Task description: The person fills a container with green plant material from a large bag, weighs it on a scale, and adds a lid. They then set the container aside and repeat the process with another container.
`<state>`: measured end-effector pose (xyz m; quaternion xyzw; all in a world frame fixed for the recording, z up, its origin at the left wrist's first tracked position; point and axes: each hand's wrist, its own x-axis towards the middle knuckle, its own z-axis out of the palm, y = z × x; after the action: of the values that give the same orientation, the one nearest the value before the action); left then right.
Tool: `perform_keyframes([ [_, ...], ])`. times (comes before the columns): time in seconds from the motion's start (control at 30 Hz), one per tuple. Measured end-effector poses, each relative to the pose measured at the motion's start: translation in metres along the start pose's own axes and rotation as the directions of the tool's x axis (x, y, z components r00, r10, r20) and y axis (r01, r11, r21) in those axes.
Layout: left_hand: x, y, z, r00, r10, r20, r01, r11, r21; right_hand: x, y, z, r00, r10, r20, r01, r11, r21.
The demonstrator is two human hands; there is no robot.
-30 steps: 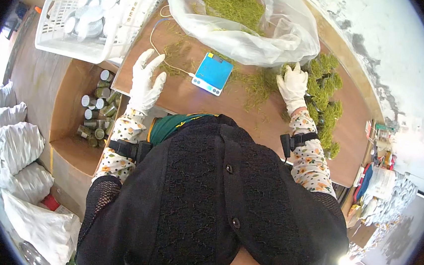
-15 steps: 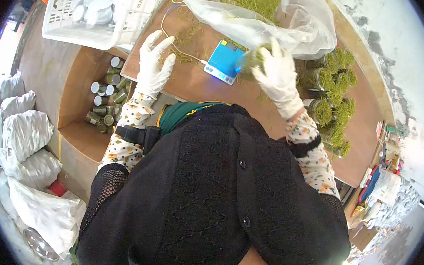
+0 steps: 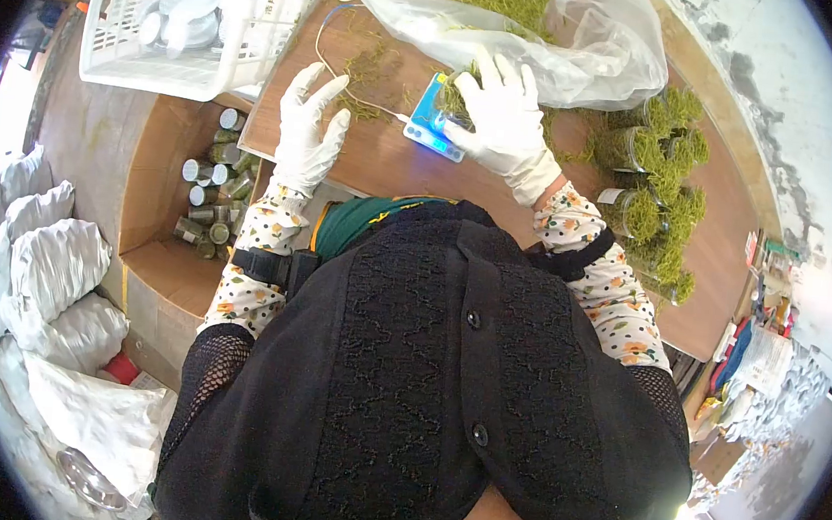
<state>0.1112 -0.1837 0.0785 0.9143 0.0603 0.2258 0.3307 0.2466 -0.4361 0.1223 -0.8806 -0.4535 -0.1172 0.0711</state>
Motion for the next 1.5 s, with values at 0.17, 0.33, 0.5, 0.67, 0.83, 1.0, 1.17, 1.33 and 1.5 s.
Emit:
perform_keyframes([
  [0.17, 0.001, -0.003, 0.005, 1.0, 0.03, 0.006, -0.03, 0.999, -0.021, -0.006, 0.014, -0.028, 0.998, 0.04, -0.041, -0.039, 0.999, 0.016],
  [0.33, 0.01, 0.0, 0.019, 0.995, 0.045, 0.09, -0.028, 0.982, -0.188, -0.023, 0.035, -0.041, 0.981, 0.158, -0.116, -0.139, 0.978, 0.153],
  [0.5, 0.028, 0.005, 0.042, 0.969, 0.076, 0.234, -0.04, 0.987, -0.158, -0.058, 0.046, -0.025, 0.931, 0.271, -0.245, -0.175, 0.919, 0.352],
  [0.67, 0.05, 0.005, 0.059, 0.899, 0.107, 0.425, -0.051, 0.989, -0.141, -0.097, 0.04, 0.0, 0.962, 0.273, -0.014, -0.242, 0.875, 0.418],
  [0.83, 0.072, 0.001, 0.081, 0.819, 0.22, 0.53, -0.139, 0.972, -0.188, -0.148, 0.035, 0.023, 0.815, 0.166, 0.555, -0.376, 0.881, 0.289],
  [1.0, 0.076, 0.008, 0.09, 0.787, 0.213, 0.579, -0.107, 0.971, -0.213, -0.182, 0.058, 0.033, 0.448, 0.032, 0.894, -0.582, 0.769, 0.264],
  [1.17, 0.073, 0.015, 0.115, 0.805, 0.255, 0.536, 0.103, 0.829, -0.55, -0.162, 0.078, 0.056, 0.88, 0.28, 0.383, -0.441, 0.78, 0.444],
  [1.33, 0.071, 0.036, 0.116, 0.765, 0.191, 0.615, 0.33, 0.704, -0.629, -0.107, 0.033, 0.047, 0.901, 0.067, 0.429, -0.245, 0.894, 0.374],
  [1.5, 0.072, 0.044, 0.112, 0.866, 0.193, 0.461, 0.336, 0.458, -0.823, -0.09, 0.013, 0.051, 0.812, 0.003, 0.584, -0.179, 0.953, 0.244],
])
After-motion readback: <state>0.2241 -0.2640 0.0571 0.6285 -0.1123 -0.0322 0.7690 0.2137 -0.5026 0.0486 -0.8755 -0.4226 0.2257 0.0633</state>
